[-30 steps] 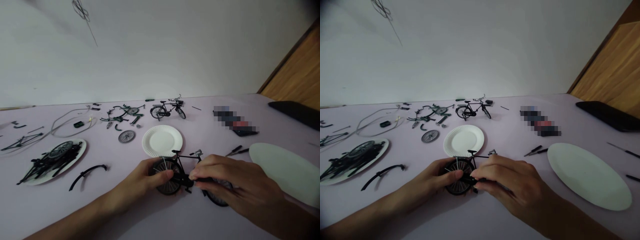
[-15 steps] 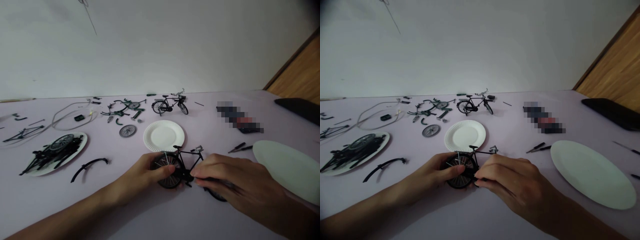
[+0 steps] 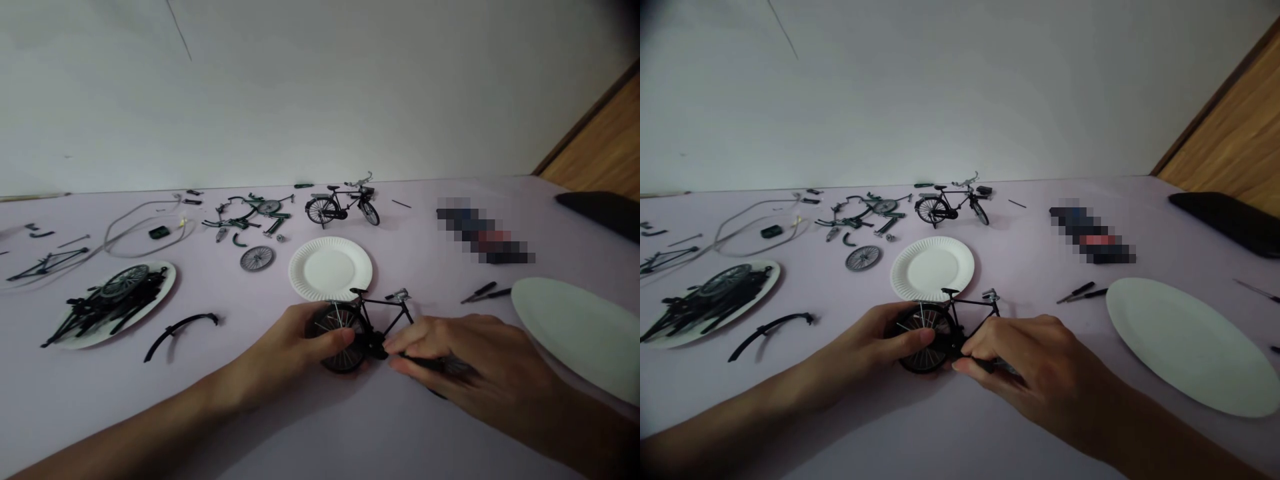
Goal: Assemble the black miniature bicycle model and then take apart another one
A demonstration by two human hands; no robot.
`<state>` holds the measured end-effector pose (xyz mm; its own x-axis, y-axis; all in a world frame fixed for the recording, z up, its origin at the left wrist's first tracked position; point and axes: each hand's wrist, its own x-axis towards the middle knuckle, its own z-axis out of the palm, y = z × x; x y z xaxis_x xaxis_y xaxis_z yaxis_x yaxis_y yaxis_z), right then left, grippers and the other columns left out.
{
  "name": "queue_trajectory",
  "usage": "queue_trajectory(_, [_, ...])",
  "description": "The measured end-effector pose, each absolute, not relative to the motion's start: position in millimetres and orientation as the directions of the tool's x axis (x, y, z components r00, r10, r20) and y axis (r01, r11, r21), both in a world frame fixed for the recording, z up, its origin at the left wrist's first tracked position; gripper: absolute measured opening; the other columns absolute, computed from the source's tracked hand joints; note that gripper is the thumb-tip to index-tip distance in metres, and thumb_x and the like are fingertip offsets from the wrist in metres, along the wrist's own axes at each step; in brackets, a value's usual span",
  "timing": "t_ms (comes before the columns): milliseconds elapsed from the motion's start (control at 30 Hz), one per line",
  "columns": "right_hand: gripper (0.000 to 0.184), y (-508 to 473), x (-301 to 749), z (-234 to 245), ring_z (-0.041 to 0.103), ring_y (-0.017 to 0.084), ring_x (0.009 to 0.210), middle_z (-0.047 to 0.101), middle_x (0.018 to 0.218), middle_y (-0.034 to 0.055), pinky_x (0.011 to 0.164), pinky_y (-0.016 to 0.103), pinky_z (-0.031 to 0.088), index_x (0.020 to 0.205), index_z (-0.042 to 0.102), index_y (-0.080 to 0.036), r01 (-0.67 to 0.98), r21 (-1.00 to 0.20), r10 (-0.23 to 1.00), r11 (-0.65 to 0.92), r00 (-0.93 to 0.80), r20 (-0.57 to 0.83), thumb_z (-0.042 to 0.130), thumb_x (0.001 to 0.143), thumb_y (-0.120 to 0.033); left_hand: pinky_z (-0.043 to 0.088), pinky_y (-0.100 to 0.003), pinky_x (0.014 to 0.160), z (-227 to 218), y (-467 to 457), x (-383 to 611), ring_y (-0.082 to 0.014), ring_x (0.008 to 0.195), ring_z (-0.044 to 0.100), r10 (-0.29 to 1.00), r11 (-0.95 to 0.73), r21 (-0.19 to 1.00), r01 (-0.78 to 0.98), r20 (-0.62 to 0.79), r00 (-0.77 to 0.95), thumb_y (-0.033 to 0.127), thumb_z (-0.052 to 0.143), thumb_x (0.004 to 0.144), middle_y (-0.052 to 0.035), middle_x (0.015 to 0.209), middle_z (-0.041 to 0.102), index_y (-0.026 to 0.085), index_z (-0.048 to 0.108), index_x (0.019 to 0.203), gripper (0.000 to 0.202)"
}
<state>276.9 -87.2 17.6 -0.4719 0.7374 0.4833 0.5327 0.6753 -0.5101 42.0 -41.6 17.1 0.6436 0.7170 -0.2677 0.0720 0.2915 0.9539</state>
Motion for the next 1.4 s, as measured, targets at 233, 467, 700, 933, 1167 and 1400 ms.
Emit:
queue_trajectory(233, [0.017, -85, 280, 17, 0.075, 0.015, 0.080, 0.077, 0.094, 0.0007, 0.070, 0.022, 0.059, 0.111, 0.063, -0.020, 0.535, -0.326, 0.608, 0.780, -0.522, 0.598, 0.061, 0.094, -0.019, 0.052, -0.025, 0.080, 18, -43, 42, -0.0172, 0.087, 0.068, 0.717, 0.283, 0.957, 0.059, -0.252, 0.650, 0.034, 0.063, 0.093, -0.0081, 0.095, 0.074, 0.012, 0.069, 0.109, 0.028])
queue_trajectory(467, [0.034, -80, 282, 31, 0.073, 0.013, 0.100, 0.077, 0.109, 0.0047, 0.086, 0.019, 0.058, 0.131, 0.055, -0.015, 0.480, -0.426, 0.641, 0.767, -0.593, 0.487, 0.049, 0.098, -0.011, 0.053, -0.028, 0.082, 14, -41, 41, -0.0187, 0.088, 0.070, 0.712, 0.335, 0.941, 0.033, -0.277, 0.645, 0.032, 0.064, 0.093, -0.0087, 0.096, 0.074, 0.012, 0.067, 0.107, 0.025])
queue_trajectory(700, [0.023, -83, 280, 30, 0.075, 0.013, 0.076, 0.078, 0.086, 0.0022, 0.063, 0.017, 0.059, 0.103, 0.069, -0.017, 0.523, -0.425, 0.674, 0.739, -0.567, 0.474, 0.049, 0.101, -0.028, 0.053, -0.027, 0.083, 17, -43, 40, -0.0191, 0.088, 0.069, 0.704, 0.336, 0.941, 0.041, -0.280, 0.653, 0.032, 0.063, 0.093, -0.0101, 0.094, 0.074, 0.010, 0.069, 0.105, 0.025])
queue_trajectory(933, [0.018, -84, 276, 32, 0.075, 0.014, 0.071, 0.078, 0.083, 0.0003, 0.065, 0.020, 0.059, 0.097, 0.070, -0.020, 0.551, -0.416, 0.683, 0.724, -0.486, 0.545, 0.057, 0.097, -0.032, 0.053, -0.025, 0.076, 19, -45, 43, -0.0172, 0.083, 0.068, 0.748, 0.271, 0.958, 0.098, -0.274, 0.605, 0.035, 0.063, 0.092, -0.0074, 0.091, 0.074, 0.012, 0.069, 0.103, 0.026])
queue_trajectory(1167, [0.012, -86, 269, 31, 0.075, 0.012, 0.073, 0.079, 0.087, -0.0021, 0.066, 0.018, 0.058, 0.099, 0.070, -0.023, 0.531, -0.501, 0.720, 0.683, -0.379, 0.581, 0.060, 0.095, -0.030, 0.050, -0.026, 0.082, 17, -46, 42, -0.0197, 0.094, 0.065, 0.770, 0.200, 0.970, 0.136, -0.241, 0.591, 0.038, 0.063, 0.092, -0.0068, 0.104, 0.071, 0.014, 0.066, 0.108, 0.029])
queue_trajectory(1400, [0.015, -83, 265, 30, 0.073, 0.013, 0.065, 0.077, 0.079, -0.0018, 0.061, 0.019, 0.058, 0.094, 0.070, -0.024, 0.546, -0.516, 0.745, 0.660, -0.387, 0.543, 0.057, 0.097, -0.030, 0.049, -0.028, 0.083, 18, -46, 42, -0.0220, 0.097, 0.064, 0.784, 0.194, 0.967, 0.167, -0.255, 0.566, 0.041, 0.064, 0.091, -0.0066, 0.104, 0.071, 0.015, 0.066, 0.108, 0.031])
